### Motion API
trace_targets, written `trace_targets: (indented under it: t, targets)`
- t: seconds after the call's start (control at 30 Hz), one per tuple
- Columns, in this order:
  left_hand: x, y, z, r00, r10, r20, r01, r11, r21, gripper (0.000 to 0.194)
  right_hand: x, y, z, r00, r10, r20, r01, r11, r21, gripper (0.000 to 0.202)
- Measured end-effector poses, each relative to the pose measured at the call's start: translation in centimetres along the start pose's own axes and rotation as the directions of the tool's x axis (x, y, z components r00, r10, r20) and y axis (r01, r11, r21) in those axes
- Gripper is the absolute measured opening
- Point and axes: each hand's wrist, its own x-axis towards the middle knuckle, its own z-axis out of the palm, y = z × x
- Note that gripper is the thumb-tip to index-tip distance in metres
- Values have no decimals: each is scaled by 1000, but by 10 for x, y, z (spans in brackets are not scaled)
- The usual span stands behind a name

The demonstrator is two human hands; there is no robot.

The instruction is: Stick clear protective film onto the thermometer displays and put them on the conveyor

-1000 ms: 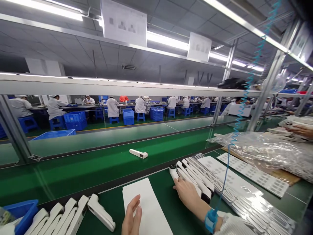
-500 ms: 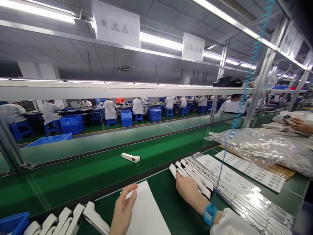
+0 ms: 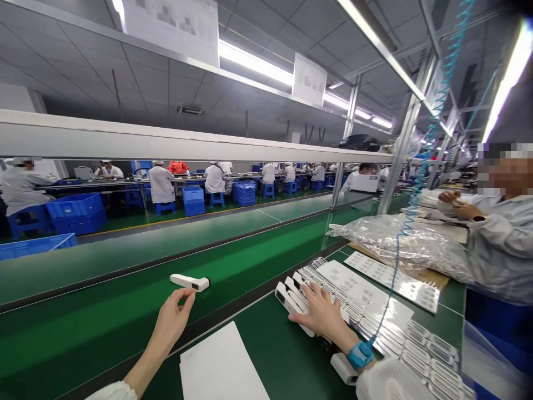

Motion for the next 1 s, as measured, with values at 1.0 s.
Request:
trace_targets:
  t: [1.0]
  targets:
    - [118,-105,-57,916,-158,369,-166,688,706,47,1,-7,-6,987,-67,145,68,998,-5,65]
